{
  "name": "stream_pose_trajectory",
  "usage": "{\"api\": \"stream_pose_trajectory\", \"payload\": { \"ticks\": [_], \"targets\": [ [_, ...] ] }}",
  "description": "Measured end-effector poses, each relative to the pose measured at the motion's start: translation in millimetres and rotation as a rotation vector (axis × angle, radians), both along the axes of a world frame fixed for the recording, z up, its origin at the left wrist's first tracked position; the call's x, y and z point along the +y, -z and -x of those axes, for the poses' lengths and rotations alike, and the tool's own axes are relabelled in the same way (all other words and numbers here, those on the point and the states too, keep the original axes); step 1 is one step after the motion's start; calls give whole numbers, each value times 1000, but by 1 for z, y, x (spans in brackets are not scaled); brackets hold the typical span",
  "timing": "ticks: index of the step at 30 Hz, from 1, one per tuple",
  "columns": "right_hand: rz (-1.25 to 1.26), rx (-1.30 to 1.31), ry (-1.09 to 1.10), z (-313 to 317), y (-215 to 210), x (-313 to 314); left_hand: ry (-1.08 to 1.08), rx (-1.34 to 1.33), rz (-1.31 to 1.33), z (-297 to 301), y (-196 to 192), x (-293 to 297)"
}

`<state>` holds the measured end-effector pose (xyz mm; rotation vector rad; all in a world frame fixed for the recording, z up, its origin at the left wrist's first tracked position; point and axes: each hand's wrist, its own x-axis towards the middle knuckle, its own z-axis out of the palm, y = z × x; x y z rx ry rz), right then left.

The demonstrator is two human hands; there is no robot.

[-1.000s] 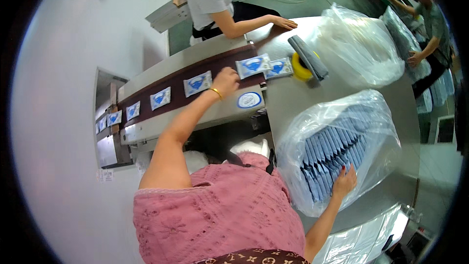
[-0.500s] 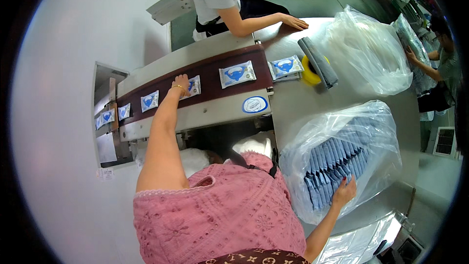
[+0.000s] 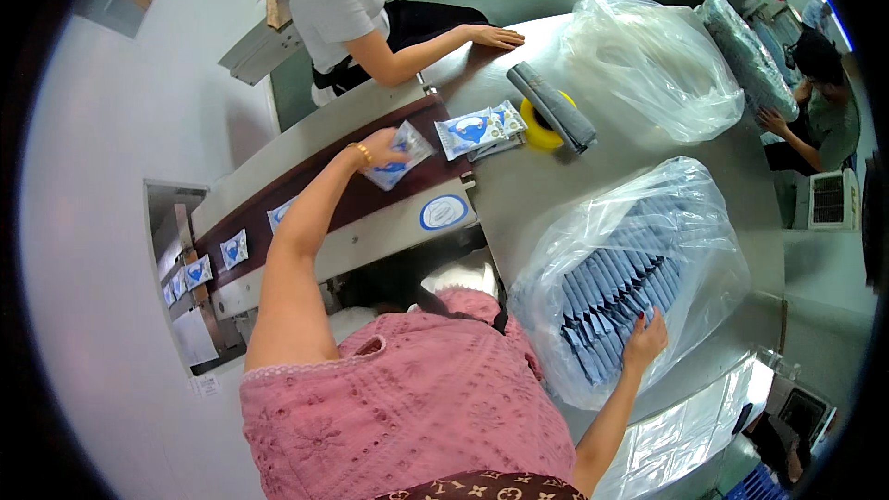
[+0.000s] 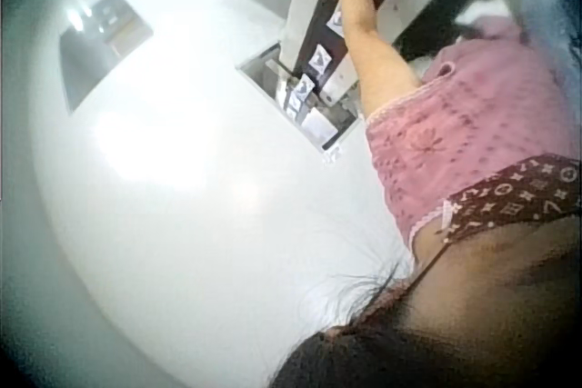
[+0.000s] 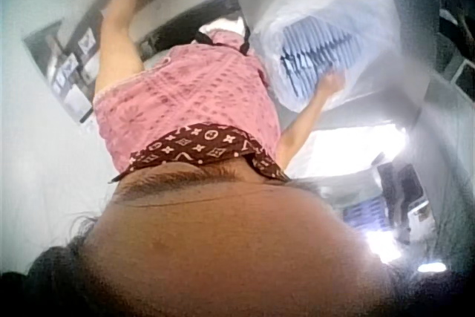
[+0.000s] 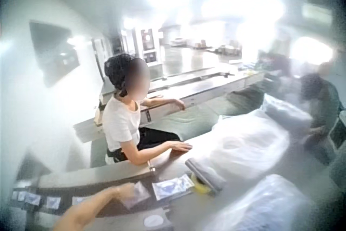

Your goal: The person places small blue packets into a large clear plastic bag on a metal table. They repeatedly pick up packets from a stack and arrange them inside the bag, occasionally adjusting the bag's position.

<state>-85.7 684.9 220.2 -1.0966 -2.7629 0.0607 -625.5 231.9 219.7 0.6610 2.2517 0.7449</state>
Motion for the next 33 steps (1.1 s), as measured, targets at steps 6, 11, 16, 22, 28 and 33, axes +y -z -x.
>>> {"api": "stream_pose_trajectory", "payload": {
  "ticks": [6, 11, 16, 22, 28, 33],
  "targets": [
    [21, -27, -6, 6, 1, 3, 292, 329, 185, 63, 48, 128],
    [57, -21, 24, 8, -3, 1, 382, -125, 480, 78, 38, 203],
    [49, -18, 42, 11, -5, -2, 251, -271, 435, 47, 38, 220],
    [45, -24, 55, 11, -6, -3, 412, 520, 32, -73, 64, 213],
    [149, 5, -10, 15, -30, 5, 656, 552, 70, -149, 25, 200],
    [313, 222, 37, -10, -28, 21, 264, 398, -568, -155, -67, 253]
  ]
}}
